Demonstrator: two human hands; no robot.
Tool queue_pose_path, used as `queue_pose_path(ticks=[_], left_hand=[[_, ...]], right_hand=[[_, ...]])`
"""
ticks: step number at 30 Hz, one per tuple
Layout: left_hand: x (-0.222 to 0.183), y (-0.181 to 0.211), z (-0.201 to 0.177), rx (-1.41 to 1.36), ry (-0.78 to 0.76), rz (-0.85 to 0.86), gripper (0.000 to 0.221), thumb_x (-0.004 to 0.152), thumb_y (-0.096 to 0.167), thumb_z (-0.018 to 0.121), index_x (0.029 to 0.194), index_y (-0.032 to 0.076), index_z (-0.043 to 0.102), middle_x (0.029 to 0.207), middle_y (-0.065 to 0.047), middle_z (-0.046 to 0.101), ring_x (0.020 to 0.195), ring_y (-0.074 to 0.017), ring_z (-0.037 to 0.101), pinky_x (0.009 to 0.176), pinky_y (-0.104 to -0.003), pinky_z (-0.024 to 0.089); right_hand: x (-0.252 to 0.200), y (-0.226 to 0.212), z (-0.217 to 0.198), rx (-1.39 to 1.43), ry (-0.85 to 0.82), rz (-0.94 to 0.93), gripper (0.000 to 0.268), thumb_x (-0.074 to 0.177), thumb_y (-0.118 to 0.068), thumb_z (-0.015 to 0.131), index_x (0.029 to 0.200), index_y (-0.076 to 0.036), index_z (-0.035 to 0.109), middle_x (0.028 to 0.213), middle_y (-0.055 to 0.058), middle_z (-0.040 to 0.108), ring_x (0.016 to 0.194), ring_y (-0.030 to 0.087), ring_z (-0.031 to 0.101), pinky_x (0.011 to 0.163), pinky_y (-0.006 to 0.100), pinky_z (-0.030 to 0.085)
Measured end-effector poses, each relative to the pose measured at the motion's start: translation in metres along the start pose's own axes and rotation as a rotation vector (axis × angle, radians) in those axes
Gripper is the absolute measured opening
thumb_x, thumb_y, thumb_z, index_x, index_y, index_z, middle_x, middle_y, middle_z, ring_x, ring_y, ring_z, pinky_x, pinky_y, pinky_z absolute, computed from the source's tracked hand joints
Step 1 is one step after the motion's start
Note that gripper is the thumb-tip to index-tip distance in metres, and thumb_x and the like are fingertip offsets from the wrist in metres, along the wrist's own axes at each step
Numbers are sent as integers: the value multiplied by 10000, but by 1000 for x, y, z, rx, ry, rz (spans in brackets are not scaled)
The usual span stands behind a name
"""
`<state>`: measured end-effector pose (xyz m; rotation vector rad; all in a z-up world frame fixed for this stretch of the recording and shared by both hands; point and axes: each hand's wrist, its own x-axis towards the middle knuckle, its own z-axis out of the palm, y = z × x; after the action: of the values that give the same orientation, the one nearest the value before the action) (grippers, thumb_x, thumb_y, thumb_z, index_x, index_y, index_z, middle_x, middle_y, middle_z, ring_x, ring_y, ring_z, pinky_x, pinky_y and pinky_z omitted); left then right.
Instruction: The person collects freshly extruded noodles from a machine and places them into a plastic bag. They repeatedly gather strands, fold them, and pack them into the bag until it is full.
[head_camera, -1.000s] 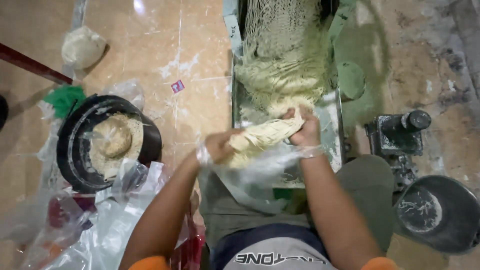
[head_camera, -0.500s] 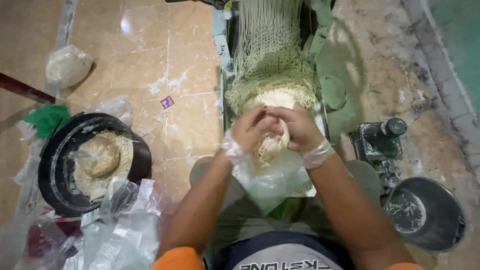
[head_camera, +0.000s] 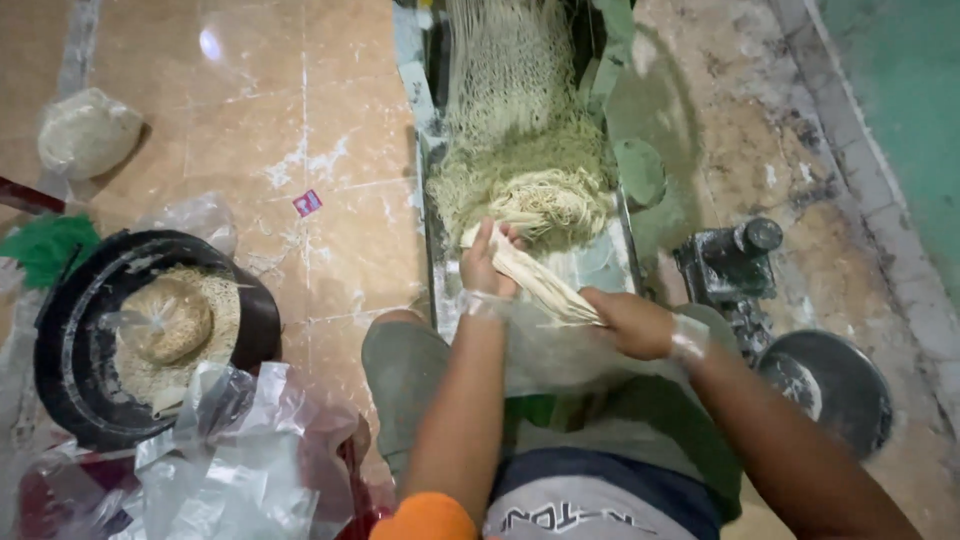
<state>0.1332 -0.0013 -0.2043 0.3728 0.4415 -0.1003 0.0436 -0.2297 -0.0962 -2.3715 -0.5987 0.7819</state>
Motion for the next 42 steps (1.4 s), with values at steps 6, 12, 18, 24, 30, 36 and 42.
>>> queue_pose_path(ticks=[6,12,18,24,30,36,42], left_hand=[[-26,-5,-3,822,266,105,225,811,191,841,865,9,719,723,-192,716,693,-271,670,592,-448,567],[-132,-30,100,1364,-376,-66,457,927,312,696,1337,161,561,697,-130,712,716,-289,759,607,-421,618],[-161,80,33,1374,-752,-248,654,978,175,618,1555,-5,369,807,-173,694,654,-197,657,550,-376,565],[-148,126,48,1670,-809,172,457,907,134,724,1345,34,638,1421,-256,565,1262,-467,592,1010,-552,563],[-74,19,30,641,-164,-219,966,870,916,214,945,58,650,664,-82,640,534,-313,721,488,-275,619],[-96,62,55,-139,-562,22,1013,833,899,416,1286,17,619,1075,-197,742,1018,-342,736,949,-473,587],[-19,17,-27,222,244,91,148,910,-11,711,862,-48,577,589,-129,600,516,-291,685,559,-444,620]], right_hand=[[-3,-29,-5,640,448,-228,346,914,-64,728,1252,10,723,1311,220,667,1308,352,596,1124,471,449],[51,-59,-5,1841,168,-136,1030,848,-878,341,1298,-4,648,1082,305,725,1004,426,725,921,504,576],[105,33,-9,2379,393,-268,263,1063,-200,547,1101,60,550,972,144,648,796,223,647,643,240,539],[97,-17,-5,1999,203,-104,237,1066,-216,551,849,-129,511,697,-91,406,473,44,426,504,199,343],[47,-101,-19,1453,86,-250,187,978,-102,622,799,-90,570,563,-28,425,366,77,439,411,239,382],[-7,-60,-31,200,41,-224,356,862,-165,701,1212,-126,652,1076,144,780,1090,370,722,916,498,549],[1,11,27,211,350,-485,679,891,-524,699,1406,-87,626,1343,176,672,1247,376,627,1045,511,484]])
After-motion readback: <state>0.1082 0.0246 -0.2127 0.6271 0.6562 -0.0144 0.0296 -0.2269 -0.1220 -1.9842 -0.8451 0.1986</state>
